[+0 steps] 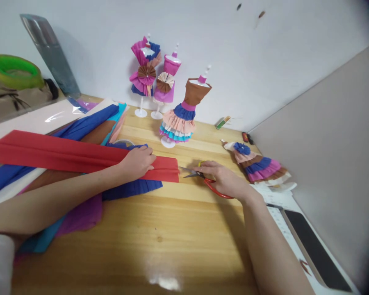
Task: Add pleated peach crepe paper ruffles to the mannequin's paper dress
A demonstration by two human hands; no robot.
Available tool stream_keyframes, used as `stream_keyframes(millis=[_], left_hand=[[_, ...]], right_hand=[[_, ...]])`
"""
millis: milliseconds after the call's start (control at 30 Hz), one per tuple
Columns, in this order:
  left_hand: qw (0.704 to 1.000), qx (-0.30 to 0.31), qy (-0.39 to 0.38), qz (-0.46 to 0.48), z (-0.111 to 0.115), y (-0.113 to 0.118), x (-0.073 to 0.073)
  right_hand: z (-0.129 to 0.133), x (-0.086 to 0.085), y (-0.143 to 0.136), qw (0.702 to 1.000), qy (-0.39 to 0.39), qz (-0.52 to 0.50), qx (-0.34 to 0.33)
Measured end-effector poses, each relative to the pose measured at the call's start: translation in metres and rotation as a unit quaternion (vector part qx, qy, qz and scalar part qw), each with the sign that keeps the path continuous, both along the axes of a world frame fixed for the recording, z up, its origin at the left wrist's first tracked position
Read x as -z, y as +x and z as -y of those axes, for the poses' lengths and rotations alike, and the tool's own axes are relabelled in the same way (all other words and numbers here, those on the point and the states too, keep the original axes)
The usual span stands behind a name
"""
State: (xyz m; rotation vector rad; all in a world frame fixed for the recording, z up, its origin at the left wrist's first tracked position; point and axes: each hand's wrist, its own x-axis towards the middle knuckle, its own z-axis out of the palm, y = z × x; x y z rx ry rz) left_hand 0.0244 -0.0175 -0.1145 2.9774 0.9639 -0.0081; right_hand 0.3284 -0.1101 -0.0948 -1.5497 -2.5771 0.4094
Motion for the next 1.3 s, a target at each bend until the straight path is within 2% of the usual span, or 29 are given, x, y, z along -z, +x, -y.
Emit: stream_keyframes(millis=[167,400,633,700,900,1133,1300], left_hand=[[0.999,0.001,-0.032,0.0,-0.003,0.001,-0.004],[1.0,-0.028,-0.006,-0.003,-0.002,0.004,-0.011],[0.996,-0.064,-0.052,-0.018,-0.005,0.0,-0.021],[0.995,-0.057,-0.072,-0.024,-0.009,-0.003,-0.022],[0.99,0.023,-0.137,0.014,-0.016,-0.009,-0.026],[0.979,0.035,-0.198,0.038,-0.008,-0.01,-0.039],[0.967,0.041,-0.245,0.062,-0.015,-0.009,-0.034]], right_hand=[[-0.003,0.004,0.004,0.999,0.002,0.044,0.014],[0.0,0.001,-0.002,0.998,-0.014,0.055,0.033],[0.0,0.002,0.0,0.997,-0.025,0.058,0.045],[0.001,0.001,0.002,0.997,-0.027,0.055,0.044],[0.004,-0.005,0.0,0.997,-0.039,0.051,0.042],[0.008,-0.013,-0.013,0.998,-0.023,0.043,0.027],[0.006,-0.009,-0.018,0.998,-0.023,0.049,0.013]])
